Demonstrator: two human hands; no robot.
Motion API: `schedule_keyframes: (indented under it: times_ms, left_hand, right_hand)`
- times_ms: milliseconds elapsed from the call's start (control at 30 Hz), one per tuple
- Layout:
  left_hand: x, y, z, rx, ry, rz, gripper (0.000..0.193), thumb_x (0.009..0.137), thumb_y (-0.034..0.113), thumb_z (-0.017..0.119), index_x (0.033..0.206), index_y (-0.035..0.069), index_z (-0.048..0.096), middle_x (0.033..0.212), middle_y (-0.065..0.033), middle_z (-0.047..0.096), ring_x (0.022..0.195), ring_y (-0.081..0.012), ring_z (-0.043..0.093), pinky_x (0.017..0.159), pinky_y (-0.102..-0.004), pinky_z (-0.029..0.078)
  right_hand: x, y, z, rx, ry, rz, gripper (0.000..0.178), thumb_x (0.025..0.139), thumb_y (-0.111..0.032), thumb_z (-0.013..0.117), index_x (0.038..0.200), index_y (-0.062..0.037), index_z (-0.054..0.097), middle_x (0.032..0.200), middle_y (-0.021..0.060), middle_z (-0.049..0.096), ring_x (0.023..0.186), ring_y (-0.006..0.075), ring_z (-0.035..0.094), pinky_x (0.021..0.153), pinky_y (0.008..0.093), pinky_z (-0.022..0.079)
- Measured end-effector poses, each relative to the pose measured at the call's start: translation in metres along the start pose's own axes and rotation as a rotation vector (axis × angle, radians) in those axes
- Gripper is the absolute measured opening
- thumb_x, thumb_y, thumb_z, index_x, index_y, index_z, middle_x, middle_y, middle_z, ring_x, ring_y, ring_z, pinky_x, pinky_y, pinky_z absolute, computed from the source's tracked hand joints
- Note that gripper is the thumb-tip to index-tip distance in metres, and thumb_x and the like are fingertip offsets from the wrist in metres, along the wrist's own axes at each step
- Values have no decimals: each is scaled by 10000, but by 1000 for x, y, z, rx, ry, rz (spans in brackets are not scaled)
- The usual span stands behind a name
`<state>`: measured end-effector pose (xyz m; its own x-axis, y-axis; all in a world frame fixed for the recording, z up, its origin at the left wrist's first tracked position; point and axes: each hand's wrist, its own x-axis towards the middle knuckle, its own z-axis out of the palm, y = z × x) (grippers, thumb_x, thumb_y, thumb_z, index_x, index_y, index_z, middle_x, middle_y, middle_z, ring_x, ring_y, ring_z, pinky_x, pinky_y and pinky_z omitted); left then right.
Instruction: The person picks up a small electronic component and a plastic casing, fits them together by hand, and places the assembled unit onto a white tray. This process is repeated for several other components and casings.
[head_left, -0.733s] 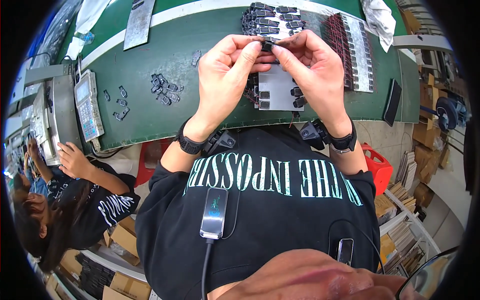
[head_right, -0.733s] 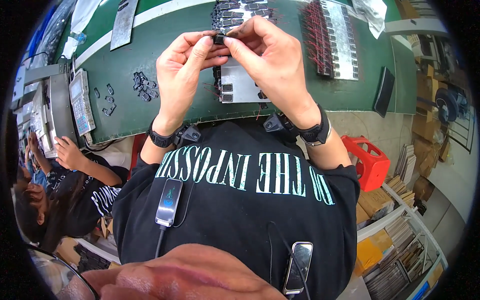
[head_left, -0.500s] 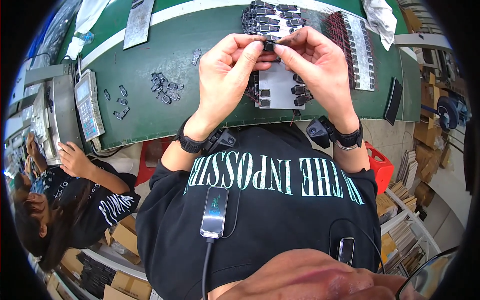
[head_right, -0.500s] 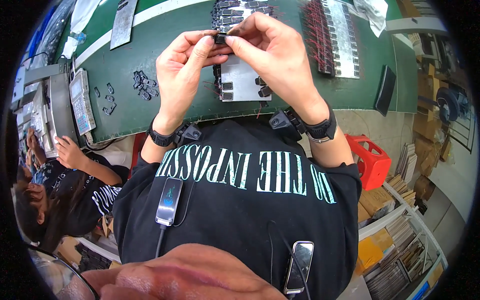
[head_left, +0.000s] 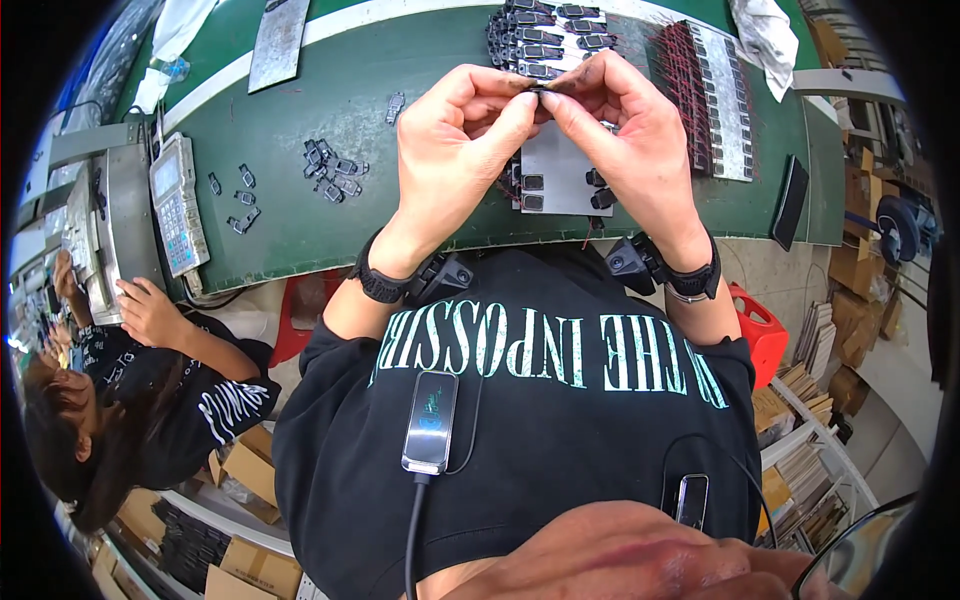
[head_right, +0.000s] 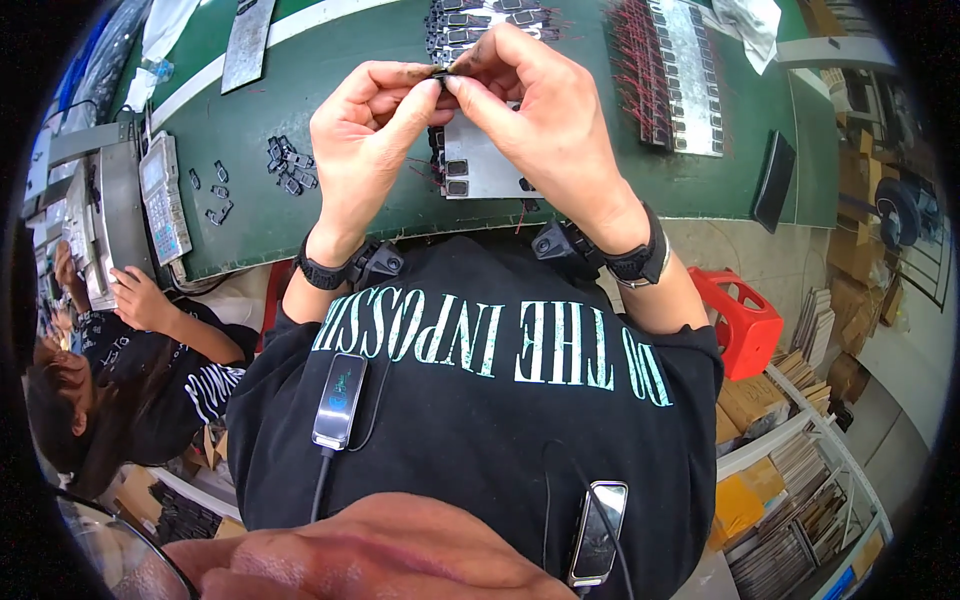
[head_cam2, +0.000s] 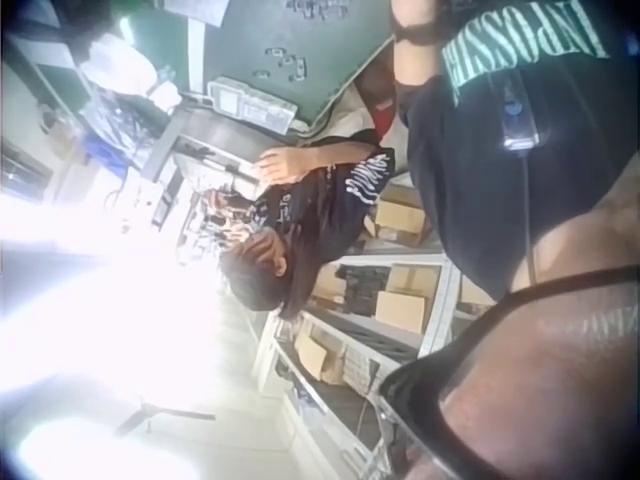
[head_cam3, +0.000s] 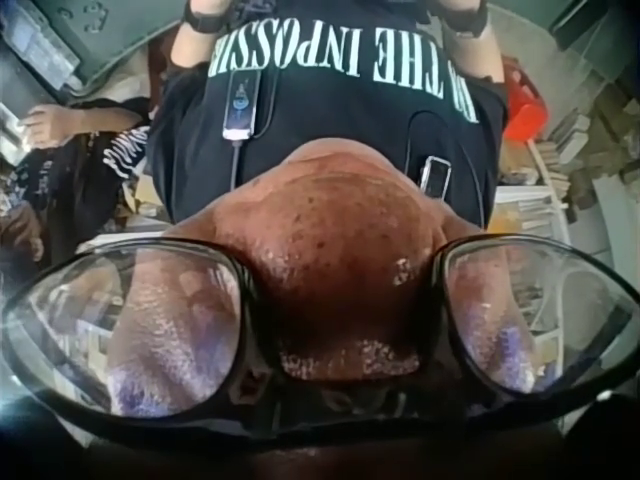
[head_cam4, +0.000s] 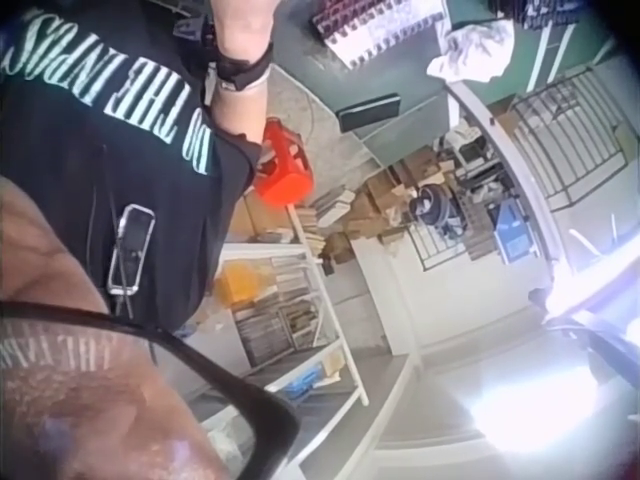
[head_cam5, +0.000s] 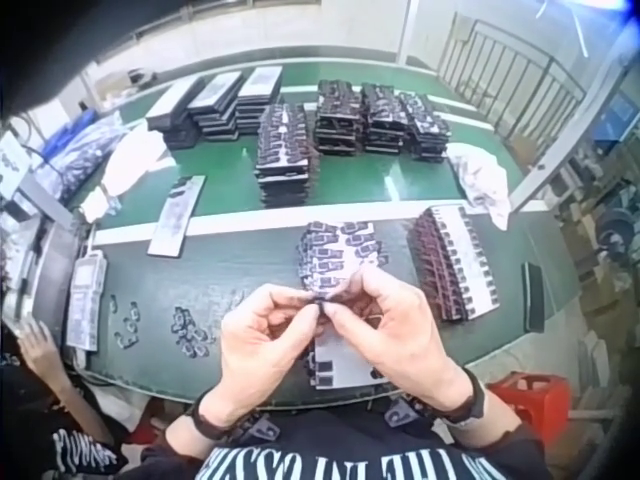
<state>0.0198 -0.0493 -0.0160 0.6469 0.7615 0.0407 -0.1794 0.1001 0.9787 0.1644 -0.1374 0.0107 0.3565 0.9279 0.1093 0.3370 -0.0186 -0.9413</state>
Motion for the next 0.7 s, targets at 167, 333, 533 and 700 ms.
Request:
schedule_keyframes:
  times_ms: [167, 333, 533, 700]
  left_hand:
    - [-2, 1, 1, -31, 47, 48, 143, 914, 28, 645, 1032, -50, 624, 927, -106, 717, 838, -124, 698, 755, -231, 567]
    - [-6, 1, 1, 148, 77, 111, 139, 893, 29, 660, 1006, -40, 617, 908, -105, 719, 836, -116, 696, 731, -228, 562]
    - [-14, 4, -8, 164, 36, 32, 140, 878, 35, 660, 988, -35, 610, 844, -85, 715, 838, -107, 696, 705, -222, 555]
    - [-17, -2, -18, 171, 47, -224, 158, 882, 86, 663, 982, -24, 608, 787, -54, 703, 734, -74, 660, 632, -221, 525]
  right_hand:
    - [0, -7, 2, -97, 75, -48, 138, 869, -48, 674, 993, 3, 643, 847, 42, 658, 773, 106, 652, 705, 234, 524]
    - [-3, -5, 6, -81, 64, -102, 147, 876, -31, 670, 1015, 11, 651, 921, 35, 648, 850, 93, 649, 754, 217, 511]
    - [-10, -2, 0, -125, 8, -149, 146, 860, -23, 683, 1000, 8, 657, 911, 50, 648, 819, 103, 648, 720, 236, 514]
    - [-29, -2, -13, -413, -17, -214, 174, 811, -25, 712, 980, -24, 668, 889, 64, 643, 747, 171, 643, 675, 283, 512]
